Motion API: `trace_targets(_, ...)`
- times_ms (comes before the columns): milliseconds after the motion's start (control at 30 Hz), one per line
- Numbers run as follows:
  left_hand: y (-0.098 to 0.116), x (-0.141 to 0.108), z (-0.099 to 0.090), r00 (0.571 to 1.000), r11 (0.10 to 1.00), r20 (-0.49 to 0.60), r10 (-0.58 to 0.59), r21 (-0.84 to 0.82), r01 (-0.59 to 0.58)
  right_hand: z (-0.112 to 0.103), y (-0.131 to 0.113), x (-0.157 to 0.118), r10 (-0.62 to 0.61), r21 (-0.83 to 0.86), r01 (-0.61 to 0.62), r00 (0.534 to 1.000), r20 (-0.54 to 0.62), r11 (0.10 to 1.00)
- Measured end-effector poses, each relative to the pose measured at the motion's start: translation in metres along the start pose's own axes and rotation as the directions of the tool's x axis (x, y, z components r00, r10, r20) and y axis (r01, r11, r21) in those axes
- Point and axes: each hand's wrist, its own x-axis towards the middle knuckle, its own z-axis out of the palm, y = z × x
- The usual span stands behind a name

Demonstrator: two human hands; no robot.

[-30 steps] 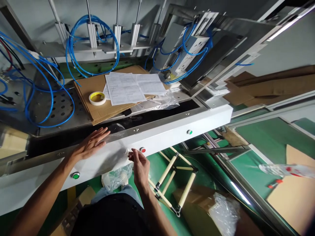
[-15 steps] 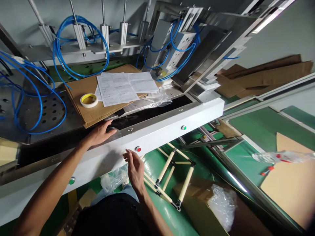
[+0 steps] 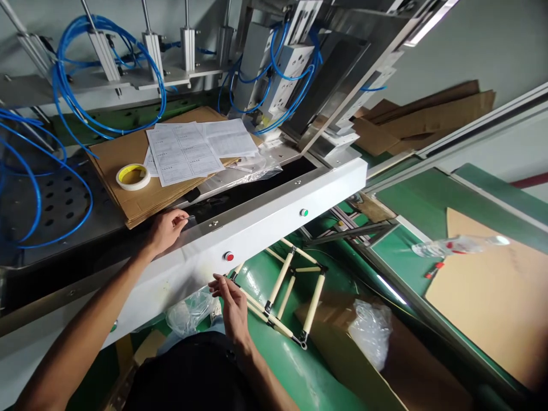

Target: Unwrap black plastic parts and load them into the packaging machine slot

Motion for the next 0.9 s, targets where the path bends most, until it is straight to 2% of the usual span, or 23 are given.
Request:
trace_targets(200, 0.011, 0.005, 0.006, 0.999, 0.993, -0.020, 0.045, 0.107, -0.043, 0.005, 0.006, 0.004, 0.136, 0.203, -0.137, 0.991, 0.020, 0.969)
trace_targets(300, 0.023, -0.007, 0.002, 0.998, 0.985, -0.045, 0.051, 0.166, -0.043, 0.006, 0.006, 0.010, 0.179, 0.238, -0.182, 0.983, 0.036, 0.954)
trace_targets(400, 0.037, -0.042, -0.005, 0.990, 0.943, -0.006, 0.139, 0.305, -0.131, 0.003, 0.008, 0.018, 0.195, 0.225, -0.195, 0.981, 0.025, 0.955)
trace_targets(467, 0.041, -0.075, -0.012, 0.982, 0.871, 0.016, 0.189, 0.459, -0.176, -0.001, 0.008, 0.023, 0.190, 0.184, -0.190, 0.982, 0.017, 0.964)
trace_targets(567, 0.030, -0.124, -0.022, 0.985, 0.767, -0.081, 0.155, 0.638, -0.069, -0.008, 0.007, 0.022, 0.128, 0.041, -0.127, 0.991, -0.039, 0.991)
trace_targets(667, 0.008, -0.156, -0.034, 0.983, 0.697, -0.158, 0.095, 0.715, 0.047, -0.015, -0.001, 0.012, -0.119, -0.220, 0.079, 0.978, -0.174, 0.972)
trace_targets(733, -0.006, -0.166, -0.039, 0.985, 0.666, -0.160, 0.062, 0.742, 0.078, -0.016, -0.013, 0.007, -0.351, -0.411, 0.246, 0.914, -0.203, 0.878)
trace_targets(800, -0.016, -0.167, -0.041, 0.989, 0.652, -0.144, 0.033, 0.753, 0.088, -0.013, -0.028, 0.007, -0.578, -0.571, 0.418, 0.807, -0.125, 0.707)
trace_targets(867, -0.021, -0.164, -0.040, 0.991, 0.655, -0.133, 0.004, 0.749, 0.098, -0.006, -0.044, 0.015, -0.742, -0.670, 0.599, 0.662, 0.108, 0.438)
trace_targets(900, -0.023, -0.162, -0.040, 0.991, 0.662, -0.131, -0.011, 0.742, 0.106, -0.001, -0.050, 0.021, -0.766, -0.681, 0.676, 0.586, 0.266, 0.281)
